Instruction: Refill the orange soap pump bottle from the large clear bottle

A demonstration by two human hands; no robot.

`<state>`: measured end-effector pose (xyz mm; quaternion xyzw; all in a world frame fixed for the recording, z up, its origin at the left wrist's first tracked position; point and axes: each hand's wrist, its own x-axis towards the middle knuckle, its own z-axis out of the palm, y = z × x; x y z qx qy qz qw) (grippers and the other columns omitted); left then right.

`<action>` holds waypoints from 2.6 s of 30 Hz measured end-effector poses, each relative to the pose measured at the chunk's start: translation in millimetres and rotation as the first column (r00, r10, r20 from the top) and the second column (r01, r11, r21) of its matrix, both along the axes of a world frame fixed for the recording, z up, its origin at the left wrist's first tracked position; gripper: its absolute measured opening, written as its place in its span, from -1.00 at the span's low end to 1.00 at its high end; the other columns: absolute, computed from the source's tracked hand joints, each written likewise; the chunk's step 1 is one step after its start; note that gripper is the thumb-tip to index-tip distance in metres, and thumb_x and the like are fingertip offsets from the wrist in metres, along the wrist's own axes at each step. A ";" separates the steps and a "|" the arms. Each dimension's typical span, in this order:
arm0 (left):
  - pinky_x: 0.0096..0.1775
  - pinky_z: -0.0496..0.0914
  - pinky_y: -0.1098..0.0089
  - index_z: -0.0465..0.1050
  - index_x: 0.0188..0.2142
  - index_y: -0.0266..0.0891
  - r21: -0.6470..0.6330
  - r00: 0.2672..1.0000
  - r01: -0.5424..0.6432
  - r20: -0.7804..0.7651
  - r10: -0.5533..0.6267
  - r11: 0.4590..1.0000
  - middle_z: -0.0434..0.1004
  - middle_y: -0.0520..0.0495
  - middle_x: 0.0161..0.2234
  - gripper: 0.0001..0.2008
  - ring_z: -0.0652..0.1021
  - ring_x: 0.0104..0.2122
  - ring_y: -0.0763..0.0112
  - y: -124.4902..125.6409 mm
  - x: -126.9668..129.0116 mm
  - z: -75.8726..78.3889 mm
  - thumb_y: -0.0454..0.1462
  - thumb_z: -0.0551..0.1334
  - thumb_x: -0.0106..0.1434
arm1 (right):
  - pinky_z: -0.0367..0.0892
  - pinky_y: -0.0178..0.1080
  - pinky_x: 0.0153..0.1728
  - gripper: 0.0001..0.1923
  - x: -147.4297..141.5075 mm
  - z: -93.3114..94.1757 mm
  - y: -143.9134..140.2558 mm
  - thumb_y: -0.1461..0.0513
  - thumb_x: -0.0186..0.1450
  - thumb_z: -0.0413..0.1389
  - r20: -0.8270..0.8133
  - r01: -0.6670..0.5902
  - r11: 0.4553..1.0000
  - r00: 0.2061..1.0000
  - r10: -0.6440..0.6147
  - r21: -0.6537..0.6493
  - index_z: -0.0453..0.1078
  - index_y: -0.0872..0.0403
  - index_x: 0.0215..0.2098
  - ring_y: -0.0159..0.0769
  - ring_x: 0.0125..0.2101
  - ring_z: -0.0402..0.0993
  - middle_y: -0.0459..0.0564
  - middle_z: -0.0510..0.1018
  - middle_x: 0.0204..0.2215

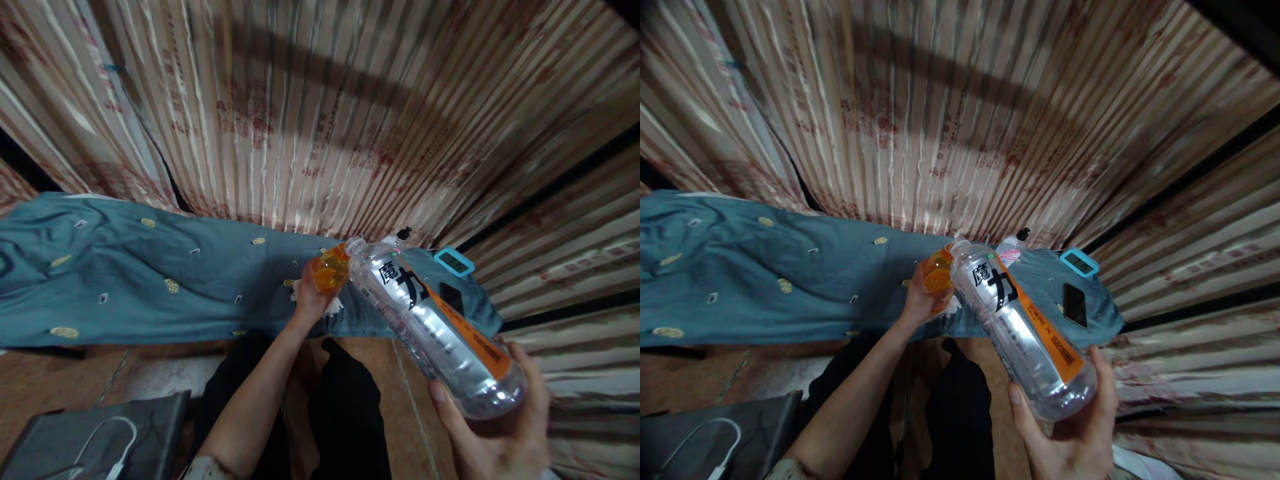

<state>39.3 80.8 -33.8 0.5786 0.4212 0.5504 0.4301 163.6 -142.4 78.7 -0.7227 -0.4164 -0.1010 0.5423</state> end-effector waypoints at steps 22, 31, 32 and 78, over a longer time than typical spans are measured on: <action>0.13 0.45 0.00 0.31 0.09 -0.18 -0.025 1.000 0.007 -0.007 -0.007 1.000 0.54 -0.20 0.04 -0.29 0.58 0.06 0.03 0.8 1.5 -2.0 -0.29 0.49 -0.05 | 0.53 -0.09 -0.17 0.12 11.6 -6.6 -3.8 0.01 -0.01 0.46 0.104 -0.065 0.997 0.992 0.068 -0.032 0.14 0.04 0.42 -0.01 0.00 0.52 0.23 0.39 0.23; 0.12 0.46 0.02 0.33 0.08 -0.18 -0.019 1.000 0.009 -0.005 -0.009 1.000 0.55 -0.19 0.03 -0.31 0.58 0.05 0.04 -0.1 0.3 0.4 -0.28 0.50 -0.04 | 0.53 -0.04 -0.13 0.10 9.2 -4.3 -3.5 0.00 -0.01 0.46 0.111 -0.063 0.998 0.992 0.066 -0.027 0.15 0.03 0.41 0.03 0.04 0.49 0.22 0.39 0.23; 0.13 0.46 0.02 0.33 0.09 -0.18 -0.018 1.000 0.012 -0.004 -0.012 1.000 0.55 -0.19 0.03 -0.30 0.58 0.05 0.04 0.0 0.0 -0.2 -0.28 0.50 -0.04 | 0.53 -0.03 -0.12 0.10 8.5 -3.6 -3.4 0.00 -0.01 0.46 0.102 -0.061 0.998 0.993 0.064 -0.030 0.16 0.03 0.41 0.04 0.04 0.49 0.22 0.40 0.22; 0.11 0.46 0.04 0.32 0.06 -0.18 0.016 1.000 -0.011 -0.003 0.011 1.000 0.55 -0.18 0.01 -0.31 0.59 0.02 0.05 2.7 0.6 -3.2 -0.28 0.50 -0.05 | 0.29 0.26 0.17 0.13 -1.2 3.7 2.6 -0.04 -0.05 0.46 0.002 -0.024 0.999 1.000 0.024 0.024 0.21 0.13 0.38 0.13 0.08 0.46 0.30 0.42 0.19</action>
